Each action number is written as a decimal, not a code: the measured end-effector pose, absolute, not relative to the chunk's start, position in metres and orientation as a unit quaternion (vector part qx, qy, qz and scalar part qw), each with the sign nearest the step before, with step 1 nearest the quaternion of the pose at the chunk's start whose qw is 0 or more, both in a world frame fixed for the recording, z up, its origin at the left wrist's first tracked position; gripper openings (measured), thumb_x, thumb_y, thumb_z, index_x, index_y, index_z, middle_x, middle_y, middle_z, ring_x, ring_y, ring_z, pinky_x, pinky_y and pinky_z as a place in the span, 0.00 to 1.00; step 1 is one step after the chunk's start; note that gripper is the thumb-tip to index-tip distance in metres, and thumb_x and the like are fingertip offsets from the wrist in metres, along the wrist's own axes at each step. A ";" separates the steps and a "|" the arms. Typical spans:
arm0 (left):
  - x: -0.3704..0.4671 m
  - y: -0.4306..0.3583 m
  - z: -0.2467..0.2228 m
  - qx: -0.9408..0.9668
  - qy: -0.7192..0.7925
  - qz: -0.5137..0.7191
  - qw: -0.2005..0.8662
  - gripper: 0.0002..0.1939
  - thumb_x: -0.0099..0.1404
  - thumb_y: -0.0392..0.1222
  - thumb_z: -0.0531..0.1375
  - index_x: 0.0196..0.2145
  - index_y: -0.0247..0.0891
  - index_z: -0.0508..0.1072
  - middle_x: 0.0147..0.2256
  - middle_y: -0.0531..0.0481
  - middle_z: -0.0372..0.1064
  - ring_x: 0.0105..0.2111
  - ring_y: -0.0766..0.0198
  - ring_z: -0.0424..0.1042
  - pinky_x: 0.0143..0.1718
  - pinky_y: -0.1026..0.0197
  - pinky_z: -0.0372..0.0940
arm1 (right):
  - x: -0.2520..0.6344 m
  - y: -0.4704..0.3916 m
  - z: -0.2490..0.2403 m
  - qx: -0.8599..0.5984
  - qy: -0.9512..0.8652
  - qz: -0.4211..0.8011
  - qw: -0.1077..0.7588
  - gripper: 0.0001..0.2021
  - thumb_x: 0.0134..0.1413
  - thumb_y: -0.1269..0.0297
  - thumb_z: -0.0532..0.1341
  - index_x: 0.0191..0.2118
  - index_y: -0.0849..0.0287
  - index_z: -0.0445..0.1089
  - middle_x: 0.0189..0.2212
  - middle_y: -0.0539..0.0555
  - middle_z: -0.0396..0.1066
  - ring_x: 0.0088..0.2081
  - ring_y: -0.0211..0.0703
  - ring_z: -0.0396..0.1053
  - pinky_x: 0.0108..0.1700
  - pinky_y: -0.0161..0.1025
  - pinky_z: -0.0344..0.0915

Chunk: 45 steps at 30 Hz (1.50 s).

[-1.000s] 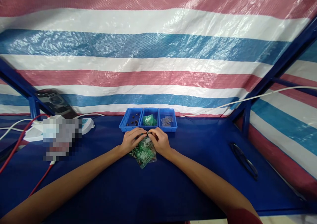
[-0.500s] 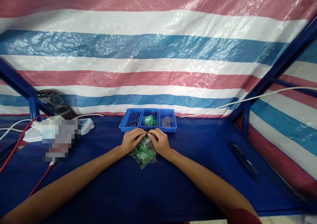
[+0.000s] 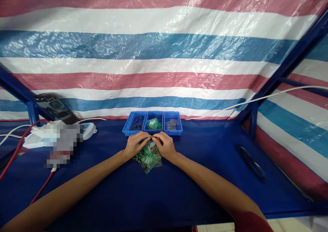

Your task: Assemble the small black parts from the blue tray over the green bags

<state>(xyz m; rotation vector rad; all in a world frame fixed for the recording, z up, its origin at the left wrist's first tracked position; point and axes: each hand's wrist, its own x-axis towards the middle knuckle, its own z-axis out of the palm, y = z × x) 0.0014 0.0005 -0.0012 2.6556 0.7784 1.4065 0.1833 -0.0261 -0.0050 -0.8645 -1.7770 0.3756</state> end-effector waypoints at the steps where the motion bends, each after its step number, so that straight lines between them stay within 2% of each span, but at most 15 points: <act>1: 0.002 0.000 -0.001 0.855 0.250 0.454 0.017 0.07 0.65 0.36 0.55 0.40 0.36 0.71 0.35 0.46 0.72 0.35 0.64 0.72 0.33 0.65 0.68 | 0.183 -0.026 -0.005 -0.363 -0.746 0.157 0.535 0.11 0.62 0.61 0.52 0.37 0.59 0.70 0.23 0.50 0.61 0.25 0.39 0.60 0.29 0.37 0.60; 20: 0.003 -0.001 0.001 0.857 0.244 0.455 0.010 0.06 0.65 0.35 0.56 0.39 0.36 0.70 0.34 0.46 0.72 0.34 0.65 0.72 0.32 0.66 0.66 | 0.184 -0.026 -0.005 -0.350 -0.748 0.164 0.539 0.10 0.62 0.62 0.53 0.39 0.59 0.69 0.26 0.52 0.64 0.26 0.39 0.62 0.29 0.36 0.61; 33: 0.003 -0.002 0.000 0.859 0.239 0.453 -0.001 0.05 0.64 0.35 0.56 0.39 0.36 0.70 0.34 0.47 0.72 0.33 0.66 0.72 0.31 0.67 0.65 | 0.183 -0.027 -0.003 -0.343 -0.759 0.162 0.530 0.13 0.63 0.62 0.51 0.41 0.61 0.70 0.27 0.54 0.65 0.27 0.40 0.63 0.31 0.37 0.62; 45: 0.001 -0.001 -0.002 0.859 0.239 0.452 0.001 0.06 0.63 0.33 0.58 0.39 0.37 0.70 0.35 0.48 0.72 0.35 0.66 0.72 0.33 0.67 0.66 | 0.183 -0.028 -0.003 -0.347 -0.758 0.152 0.532 0.11 0.62 0.63 0.52 0.41 0.60 0.70 0.27 0.53 0.65 0.28 0.40 0.63 0.30 0.37 0.63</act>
